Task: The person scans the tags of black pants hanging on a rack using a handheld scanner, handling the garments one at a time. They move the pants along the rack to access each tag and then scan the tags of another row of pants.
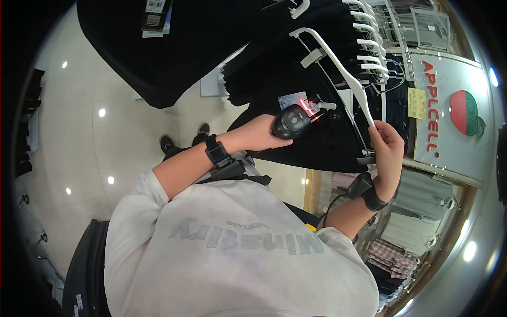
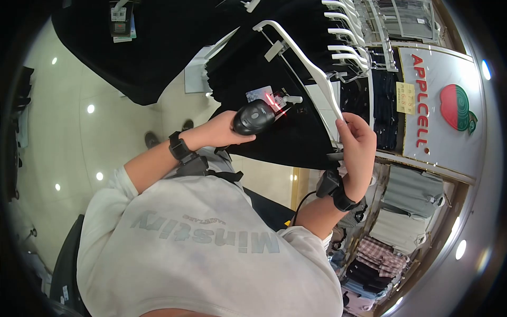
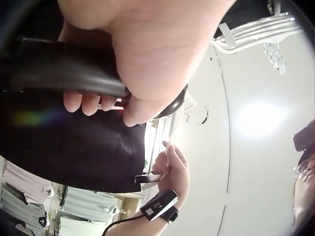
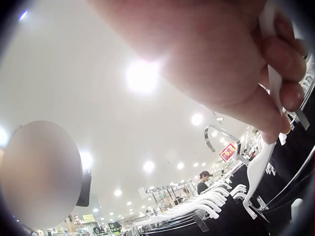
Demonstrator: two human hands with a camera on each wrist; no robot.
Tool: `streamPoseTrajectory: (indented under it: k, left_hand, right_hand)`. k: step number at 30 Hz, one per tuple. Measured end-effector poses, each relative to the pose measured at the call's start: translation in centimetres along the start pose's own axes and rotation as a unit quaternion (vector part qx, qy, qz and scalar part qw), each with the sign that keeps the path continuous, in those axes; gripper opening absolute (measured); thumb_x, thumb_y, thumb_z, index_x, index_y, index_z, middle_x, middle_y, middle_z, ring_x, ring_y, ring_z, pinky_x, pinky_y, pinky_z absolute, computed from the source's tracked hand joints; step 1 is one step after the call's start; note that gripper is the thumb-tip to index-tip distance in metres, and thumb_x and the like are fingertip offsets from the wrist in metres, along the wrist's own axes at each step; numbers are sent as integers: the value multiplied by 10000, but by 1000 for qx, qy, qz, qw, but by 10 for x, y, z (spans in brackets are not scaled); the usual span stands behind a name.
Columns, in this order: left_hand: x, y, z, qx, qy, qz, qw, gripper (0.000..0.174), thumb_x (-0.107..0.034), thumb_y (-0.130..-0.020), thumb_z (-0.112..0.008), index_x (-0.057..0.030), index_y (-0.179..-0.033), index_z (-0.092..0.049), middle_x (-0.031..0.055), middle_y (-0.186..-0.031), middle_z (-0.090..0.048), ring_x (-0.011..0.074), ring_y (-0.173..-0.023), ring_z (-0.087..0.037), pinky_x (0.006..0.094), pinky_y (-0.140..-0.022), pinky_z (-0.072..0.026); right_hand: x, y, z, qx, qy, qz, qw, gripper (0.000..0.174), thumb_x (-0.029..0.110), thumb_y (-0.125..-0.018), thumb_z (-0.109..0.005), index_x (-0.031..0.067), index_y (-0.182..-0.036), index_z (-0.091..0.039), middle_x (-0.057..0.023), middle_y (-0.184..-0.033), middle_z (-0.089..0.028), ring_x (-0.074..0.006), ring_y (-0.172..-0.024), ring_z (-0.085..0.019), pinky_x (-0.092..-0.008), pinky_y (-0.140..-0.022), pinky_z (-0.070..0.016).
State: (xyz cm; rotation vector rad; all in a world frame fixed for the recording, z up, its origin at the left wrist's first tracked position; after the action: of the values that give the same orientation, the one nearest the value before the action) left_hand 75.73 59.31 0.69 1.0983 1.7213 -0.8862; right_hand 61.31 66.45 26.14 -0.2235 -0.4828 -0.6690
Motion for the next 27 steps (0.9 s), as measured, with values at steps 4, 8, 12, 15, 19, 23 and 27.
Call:
streamPoseTrajectory:
  k: [4,8,12,15,19,23,27]
  left_hand:
    - [5,-5,-2,8,12,17,1000,248,-246,-884,-766,-40,-957,-650,9,-692,-635,104,-617,-612,278,-581,-485]
    - [1,-5,-2,18,-20,52,998,263,-257,-882,-769,-41,-974,-651,10,-719,-645,105,-628,-618,277,-594,-493]
    - [7,-4,-7,13,-32,67,997,240,-217,-887,-778,-38,-981,-648,7,-740,-661,108,-651,-635,281,-628,-508]
    - [4,1,-11,-2,-31,60,998,238,-206,-884,-779,-34,-985,-650,3,-736,-653,102,-644,-620,279,-624,-502]
    - [5,0,-16,-10,-45,49,998,246,-192,-878,-784,-26,-1001,-651,3,-747,-644,94,-662,-595,280,-636,-493]
    - [9,-6,-21,-28,-59,20,998,277,-205,-869,-780,-18,-1034,-661,28,-813,-672,117,-740,-611,295,-711,-505]
    - [6,-8,-25,-35,-96,3,995,305,-213,-861,-778,-16,-1064,-667,63,-883,-702,151,-812,-633,315,-789,-509]
  right_hand:
    - [-14,-3,-1,6,-13,-2,1000,193,101,-932,-706,-29,-1075,-699,56,-715,-546,-23,-635,-434,-205,-554,-307]
    - [-15,-7,-2,14,-18,23,999,193,107,-927,-706,-27,-1066,-700,50,-693,-542,-29,-622,-438,-213,-547,-313]
    - [-23,-8,-1,13,-17,42,999,195,118,-921,-709,-27,-1051,-705,41,-661,-533,-34,-605,-440,-221,-540,-312]
    - [-28,-8,-1,22,-27,37,999,198,125,-919,-710,-26,-1047,-710,41,-650,-526,-35,-596,-437,-221,-537,-306]
    - [-36,-8,-1,19,-37,42,998,204,132,-921,-709,-23,-1054,-712,44,-648,-521,-33,-596,-436,-222,-535,-302]
    - [-45,-9,1,21,-47,47,998,204,134,-921,-711,-19,-1056,-713,45,-648,-518,-32,-598,-434,-224,-535,-302]
    - [-48,-10,2,21,-38,62,997,202,135,-921,-711,-19,-1051,-711,45,-650,-514,-35,-601,-430,-226,-537,-303]
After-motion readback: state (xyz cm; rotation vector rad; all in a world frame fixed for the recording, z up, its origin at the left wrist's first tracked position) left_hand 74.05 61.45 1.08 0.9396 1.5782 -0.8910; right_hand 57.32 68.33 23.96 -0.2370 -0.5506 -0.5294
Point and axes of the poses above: each hand's wrist, its own y-axis away from the middle knuckle, its own z-axis out of the back of the hand, x = y × z, the point moved 10 cm from there along -y, towards the middle knuckle
